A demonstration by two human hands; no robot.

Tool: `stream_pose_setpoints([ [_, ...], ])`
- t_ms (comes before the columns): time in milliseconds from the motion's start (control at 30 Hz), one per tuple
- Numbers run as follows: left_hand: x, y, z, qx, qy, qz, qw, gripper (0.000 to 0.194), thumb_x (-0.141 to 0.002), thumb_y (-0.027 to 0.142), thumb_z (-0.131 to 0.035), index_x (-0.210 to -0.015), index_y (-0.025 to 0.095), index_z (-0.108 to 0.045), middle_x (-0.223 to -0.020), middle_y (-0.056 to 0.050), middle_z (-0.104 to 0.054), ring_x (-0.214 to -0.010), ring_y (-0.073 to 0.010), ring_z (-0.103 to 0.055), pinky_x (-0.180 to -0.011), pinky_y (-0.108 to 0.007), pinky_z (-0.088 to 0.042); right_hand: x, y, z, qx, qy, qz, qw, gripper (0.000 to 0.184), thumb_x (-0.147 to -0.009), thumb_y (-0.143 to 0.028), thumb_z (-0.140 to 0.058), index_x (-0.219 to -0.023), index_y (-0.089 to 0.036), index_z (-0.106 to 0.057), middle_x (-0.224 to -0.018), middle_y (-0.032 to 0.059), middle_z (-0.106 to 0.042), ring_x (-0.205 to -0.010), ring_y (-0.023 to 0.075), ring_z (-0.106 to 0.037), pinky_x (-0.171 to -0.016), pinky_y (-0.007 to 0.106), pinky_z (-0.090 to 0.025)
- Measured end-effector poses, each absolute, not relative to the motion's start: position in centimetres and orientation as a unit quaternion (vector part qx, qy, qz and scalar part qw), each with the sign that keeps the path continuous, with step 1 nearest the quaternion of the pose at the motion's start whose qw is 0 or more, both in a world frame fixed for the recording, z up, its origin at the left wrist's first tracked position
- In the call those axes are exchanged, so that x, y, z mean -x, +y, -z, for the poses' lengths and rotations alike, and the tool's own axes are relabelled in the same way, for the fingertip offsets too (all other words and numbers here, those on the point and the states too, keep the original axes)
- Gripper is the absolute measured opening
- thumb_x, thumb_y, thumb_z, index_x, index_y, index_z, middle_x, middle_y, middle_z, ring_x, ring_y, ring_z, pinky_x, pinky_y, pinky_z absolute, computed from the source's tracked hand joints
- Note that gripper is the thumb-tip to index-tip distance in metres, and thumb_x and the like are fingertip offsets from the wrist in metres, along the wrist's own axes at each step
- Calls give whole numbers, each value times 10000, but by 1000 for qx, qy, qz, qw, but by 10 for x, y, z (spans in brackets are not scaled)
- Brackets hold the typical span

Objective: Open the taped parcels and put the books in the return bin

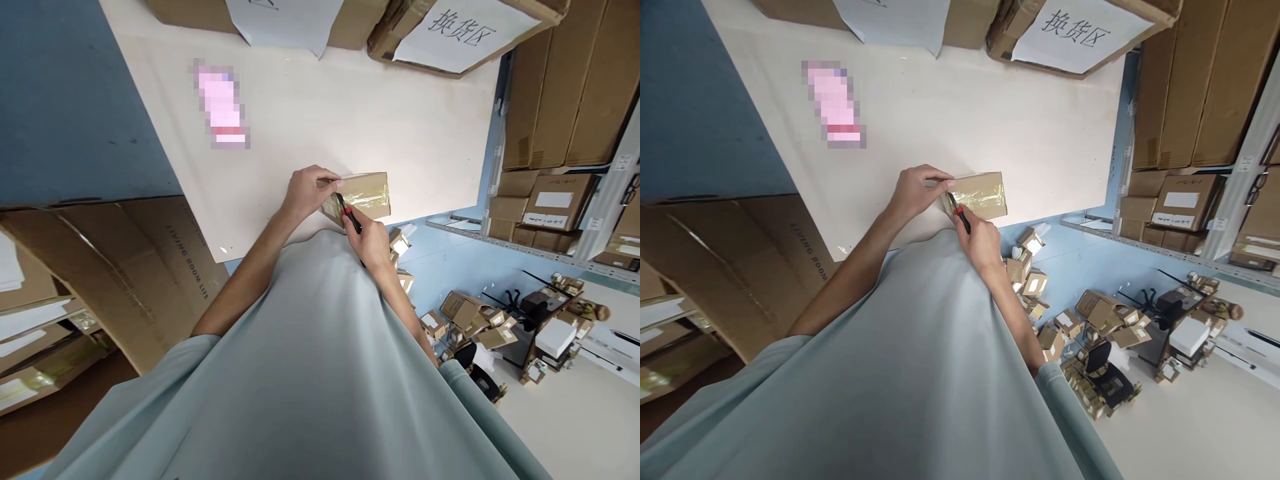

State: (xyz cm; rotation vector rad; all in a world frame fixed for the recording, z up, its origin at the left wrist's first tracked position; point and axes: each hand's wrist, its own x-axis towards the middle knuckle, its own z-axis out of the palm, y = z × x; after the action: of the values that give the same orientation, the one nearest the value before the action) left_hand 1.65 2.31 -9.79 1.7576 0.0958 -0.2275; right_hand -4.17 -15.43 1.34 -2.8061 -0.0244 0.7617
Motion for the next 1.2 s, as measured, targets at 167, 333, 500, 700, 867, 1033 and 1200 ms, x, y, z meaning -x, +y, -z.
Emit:
stream_pose_setpoints([
  [167, -17, 23, 94, -763, 51, 116, 634, 148, -890, 348, -875, -1001, 253, -897, -1118, -44, -880, -1105, -272, -802, -1044, -397, -616, 41, -145, -26, 956, 1, -288, 60, 493, -1208, -439, -437, -1593, -263, -690, -1273, 112, -876, -1155, 330, -827, -949, 358, -576],
  [333, -17, 22, 94, -760, 55, 121, 637, 104, -878, 296, -868, -969, 258, -901, -1092, -37, -881, -1081, -272, -802, -1037, -406, -614, 36, -125, -41, 947, 10, -322, -13, 476, -1217, -411, -413, -1575, -247, -678, -1232, 136, -873, -1152, 342, -816, -950, 371, -566],
  [500, -12, 16, 94, -764, 78, 105, 632, 94, -888, 282, -855, -957, 260, -914, -1087, -36, -886, -1073, -272, -807, -1039, -419, -623, 31, -110, -57, 927, 9, -368, -69, 473, -1233, -389, -358, -1588, -242, -635, -1247, 165, -853, -1146, 330, -805, -974, 388, -556],
  [700, -8, 12, 93, -765, 95, 79, 632, 89, -896, 259, -832, -928, 275, -913, -1065, -27, -888, -1061, -263, -808, -1048, -429, -630, 47, -119, -64, 914, 4, -395, -89, 475, -1231, -394, -364, -1621, -248, -593, -1210, 161, -854, -1142, 324, -812, -973, 388, -559],
  [867, -7, 11, 93, -764, 88, 76, 635, 88, -901, 259, -831, -930, 263, -914, -1062, -39, -885, -1062, -259, -808, -1033, -414, -634, 60, -128, -62, 905, -17, -413, -101, 483, -1235, -376, -346, -1657, -244, -541, -1199, 163, -859, -1107, 299, -830, -939, 363, -565],
  [1033, -7, 11, 94, -765, 101, 77, 632, 98, -903, 257, -824, -951, 258, -909, -1090, -40, -883, -1074, -253, -806, -1043, -412, -637, 67, -133, -66, 897, -31, -431, -95, 468, -1228, -311, -335, -1622, -223, -573, -1202, 172, -858, -1110, 287, -833, -897, 348, -566],
  [1200, -9, 13, 92, -764, 91, 79, 633, 81, -902, 273, -843, -938, 261, -915, -1068, -38, -887, -1048, -256, -809, -1019, -413, -640, 62, -141, -71, 925, -24, -379, -30, 479, -1239, -429, -344, -1622, -286, -594, -1158, 115, -873, -1028, 302, -825, -851, 338, -525],
])
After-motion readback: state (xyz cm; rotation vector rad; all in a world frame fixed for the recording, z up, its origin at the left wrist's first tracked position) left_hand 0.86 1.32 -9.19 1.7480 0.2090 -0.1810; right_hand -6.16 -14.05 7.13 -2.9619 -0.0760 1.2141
